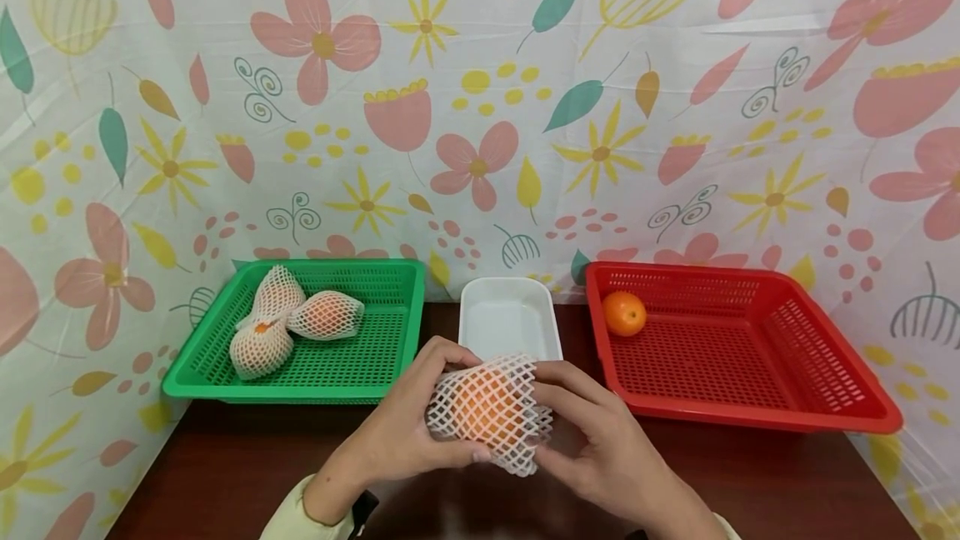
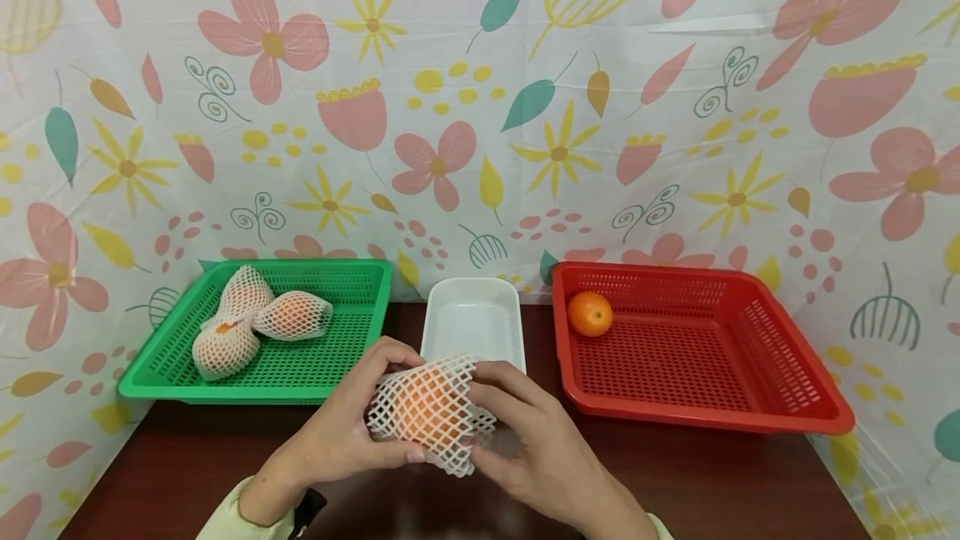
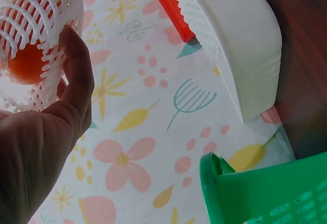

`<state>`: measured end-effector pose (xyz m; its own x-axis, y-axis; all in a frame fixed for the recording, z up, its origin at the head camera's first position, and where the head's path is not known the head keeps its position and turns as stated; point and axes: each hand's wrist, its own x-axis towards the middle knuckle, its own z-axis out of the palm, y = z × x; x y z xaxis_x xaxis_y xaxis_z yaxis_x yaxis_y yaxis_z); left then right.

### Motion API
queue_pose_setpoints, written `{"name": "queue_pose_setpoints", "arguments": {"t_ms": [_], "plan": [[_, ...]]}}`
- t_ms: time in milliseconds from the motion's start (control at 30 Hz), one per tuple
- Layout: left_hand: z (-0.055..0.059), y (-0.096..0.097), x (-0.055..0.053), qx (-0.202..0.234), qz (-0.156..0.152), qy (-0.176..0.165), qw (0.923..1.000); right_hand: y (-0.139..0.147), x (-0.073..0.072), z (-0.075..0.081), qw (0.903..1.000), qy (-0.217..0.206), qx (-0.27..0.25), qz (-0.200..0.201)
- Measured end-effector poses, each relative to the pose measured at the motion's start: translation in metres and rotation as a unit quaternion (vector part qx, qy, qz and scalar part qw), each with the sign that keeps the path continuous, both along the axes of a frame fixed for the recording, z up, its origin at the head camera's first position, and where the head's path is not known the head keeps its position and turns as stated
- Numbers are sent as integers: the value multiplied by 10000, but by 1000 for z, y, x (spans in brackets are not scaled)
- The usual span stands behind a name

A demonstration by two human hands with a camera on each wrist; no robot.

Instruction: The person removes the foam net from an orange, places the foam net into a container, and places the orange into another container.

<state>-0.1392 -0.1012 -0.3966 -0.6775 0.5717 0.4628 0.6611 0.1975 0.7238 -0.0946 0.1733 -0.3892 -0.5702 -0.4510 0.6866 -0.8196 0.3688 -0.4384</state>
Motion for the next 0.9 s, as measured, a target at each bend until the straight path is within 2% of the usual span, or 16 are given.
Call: {"name": "queue_pose_setpoints", "arguments": {"t_ms": [267,700,900], "plan": [[-1,4,4,111,-6,-187,9998,-2,3,0,9990,-133,318,-299],[-1,20,11,174,533,-169,9983,-11,4,-1,9949,135,775,-630],[-2,23,12,126,547,-146,9983,-12,3,-3,9939,210,857,-662]]}}
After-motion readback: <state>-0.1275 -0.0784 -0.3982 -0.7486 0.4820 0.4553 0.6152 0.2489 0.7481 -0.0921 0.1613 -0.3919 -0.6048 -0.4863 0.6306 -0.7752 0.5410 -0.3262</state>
